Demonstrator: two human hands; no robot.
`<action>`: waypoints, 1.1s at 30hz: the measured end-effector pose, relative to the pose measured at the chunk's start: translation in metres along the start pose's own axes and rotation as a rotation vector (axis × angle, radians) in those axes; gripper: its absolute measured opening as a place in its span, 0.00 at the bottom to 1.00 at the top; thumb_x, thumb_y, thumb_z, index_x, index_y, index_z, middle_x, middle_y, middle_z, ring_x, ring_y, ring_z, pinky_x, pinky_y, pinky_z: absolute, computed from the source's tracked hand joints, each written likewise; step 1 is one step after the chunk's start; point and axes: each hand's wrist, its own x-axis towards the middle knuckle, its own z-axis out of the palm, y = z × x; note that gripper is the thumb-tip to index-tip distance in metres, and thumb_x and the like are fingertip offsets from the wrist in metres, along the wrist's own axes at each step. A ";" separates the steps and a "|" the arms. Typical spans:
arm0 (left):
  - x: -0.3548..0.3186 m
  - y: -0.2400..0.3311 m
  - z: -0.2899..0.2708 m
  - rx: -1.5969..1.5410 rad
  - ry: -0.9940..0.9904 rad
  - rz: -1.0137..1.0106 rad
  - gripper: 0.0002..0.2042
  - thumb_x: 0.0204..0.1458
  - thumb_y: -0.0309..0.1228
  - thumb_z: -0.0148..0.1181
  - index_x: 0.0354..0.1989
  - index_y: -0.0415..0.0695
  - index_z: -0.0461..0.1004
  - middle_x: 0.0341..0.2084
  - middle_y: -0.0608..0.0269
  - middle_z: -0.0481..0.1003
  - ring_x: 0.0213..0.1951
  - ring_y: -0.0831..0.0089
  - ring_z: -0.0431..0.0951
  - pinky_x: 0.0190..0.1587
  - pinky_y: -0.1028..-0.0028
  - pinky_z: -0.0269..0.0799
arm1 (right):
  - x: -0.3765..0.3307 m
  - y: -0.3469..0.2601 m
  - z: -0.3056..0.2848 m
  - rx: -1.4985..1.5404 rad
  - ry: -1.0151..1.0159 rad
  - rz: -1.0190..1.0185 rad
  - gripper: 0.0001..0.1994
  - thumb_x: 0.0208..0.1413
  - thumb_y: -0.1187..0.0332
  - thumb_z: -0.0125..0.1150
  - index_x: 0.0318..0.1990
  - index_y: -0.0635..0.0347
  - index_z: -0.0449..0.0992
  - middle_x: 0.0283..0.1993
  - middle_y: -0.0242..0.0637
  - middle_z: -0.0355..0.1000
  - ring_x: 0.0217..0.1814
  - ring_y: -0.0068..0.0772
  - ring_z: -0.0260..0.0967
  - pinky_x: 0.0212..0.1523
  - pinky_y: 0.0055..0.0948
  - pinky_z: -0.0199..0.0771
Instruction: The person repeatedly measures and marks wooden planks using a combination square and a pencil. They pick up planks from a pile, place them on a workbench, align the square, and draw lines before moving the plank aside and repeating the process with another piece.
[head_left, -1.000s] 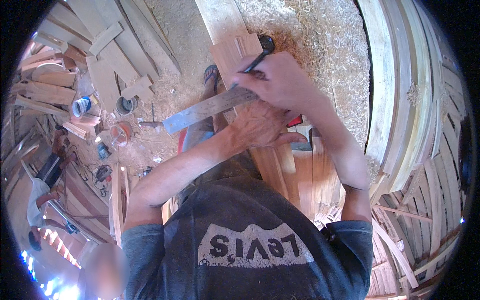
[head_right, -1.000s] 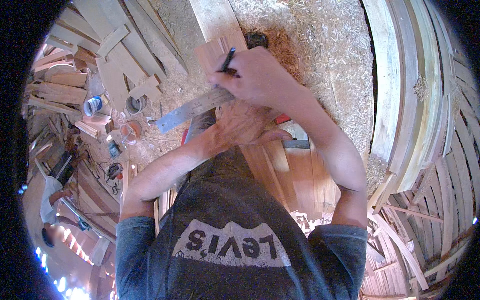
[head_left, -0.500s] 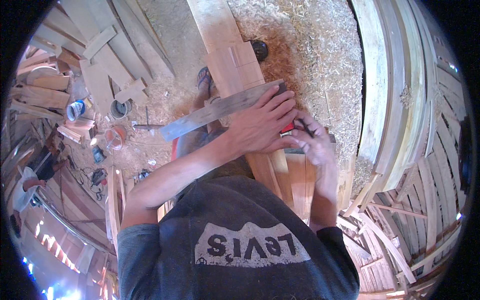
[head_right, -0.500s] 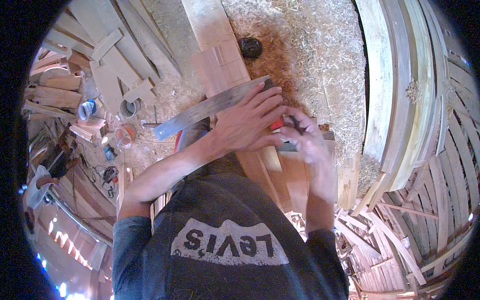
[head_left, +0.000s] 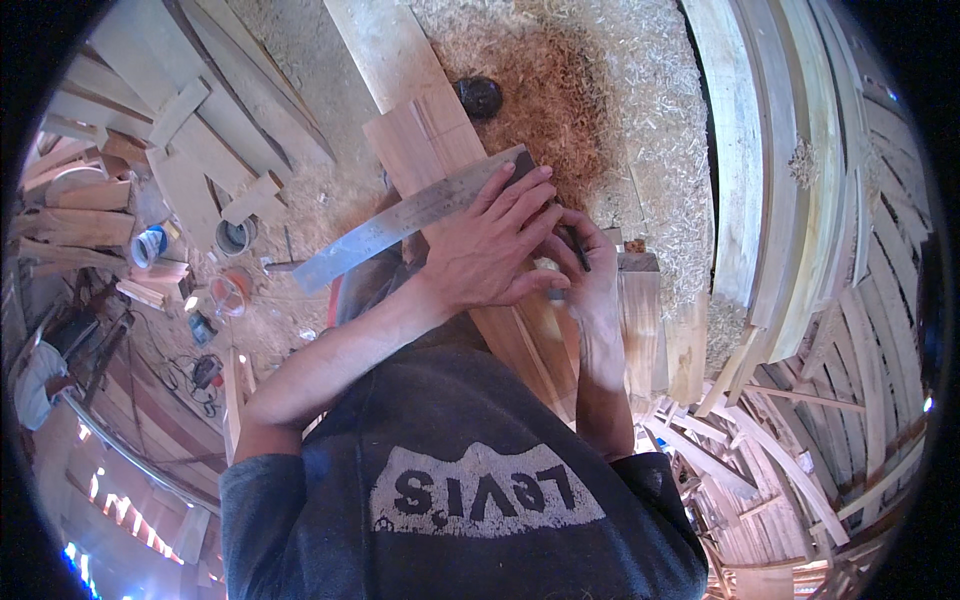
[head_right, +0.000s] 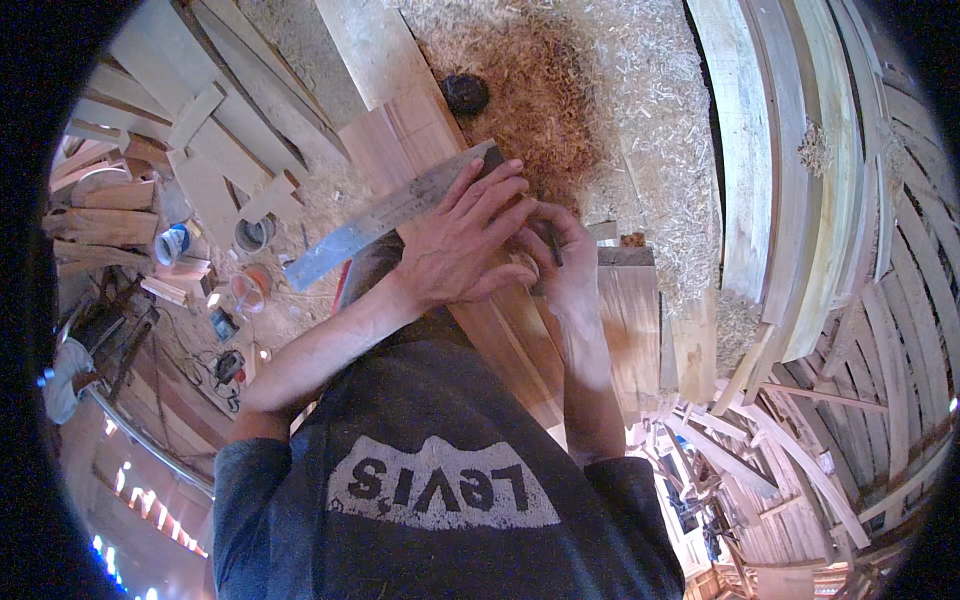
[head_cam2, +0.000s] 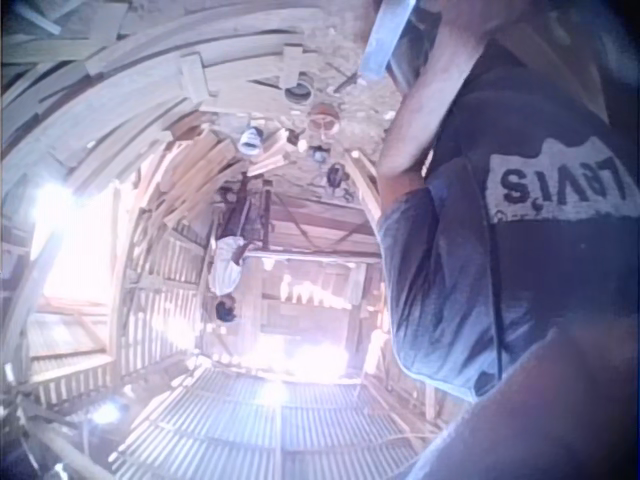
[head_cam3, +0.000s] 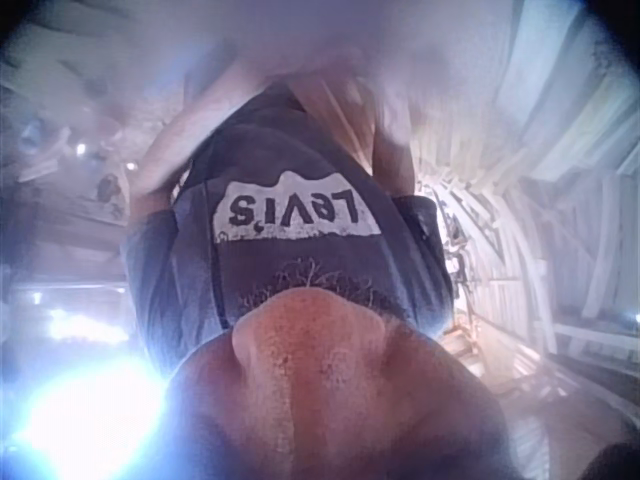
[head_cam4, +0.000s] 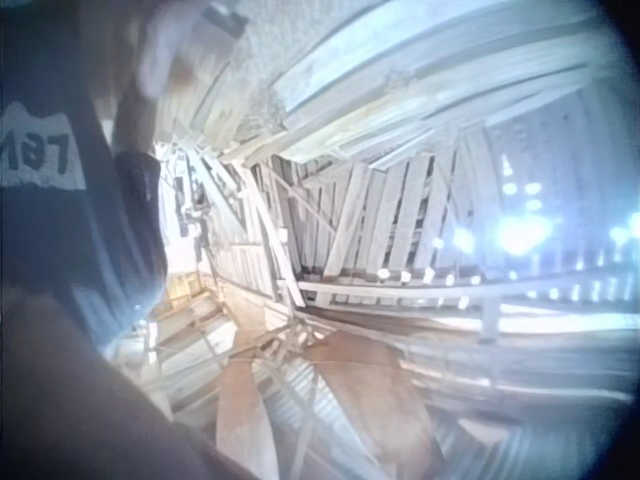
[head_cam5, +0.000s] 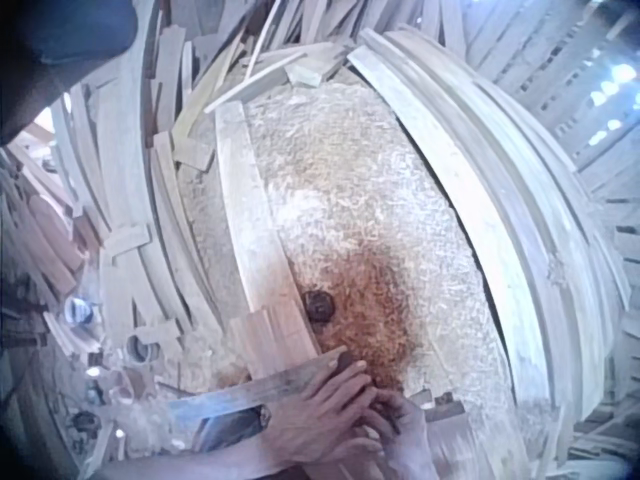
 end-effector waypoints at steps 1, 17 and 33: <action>0.000 0.000 0.001 0.003 -0.002 -0.002 0.42 0.58 0.67 0.55 0.67 0.41 0.70 0.66 0.49 0.67 0.78 0.51 0.56 0.80 0.44 0.46 | 0.001 0.000 -0.001 0.018 -0.003 0.015 0.14 0.65 0.84 0.62 0.57 0.68 0.77 0.49 0.41 0.81 0.49 0.30 0.81 0.51 0.30 0.84; 0.000 0.000 0.002 0.026 0.031 0.004 0.40 0.60 0.66 0.54 0.64 0.39 0.71 0.65 0.49 0.67 0.77 0.51 0.57 0.80 0.47 0.46 | 0.005 0.009 -0.009 -0.103 -0.052 -0.062 0.13 0.66 0.82 0.63 0.57 0.67 0.77 0.46 0.39 0.82 0.48 0.27 0.81 0.51 0.29 0.82; -0.002 0.003 0.002 -0.009 0.107 -0.023 0.37 0.63 0.65 0.53 0.61 0.39 0.76 0.63 0.48 0.73 0.71 0.50 0.66 0.76 0.50 0.54 | 0.059 -0.112 0.079 -0.632 -0.478 -0.547 0.13 0.71 0.59 0.62 0.46 0.58 0.87 0.34 0.40 0.83 0.35 0.37 0.82 0.36 0.38 0.79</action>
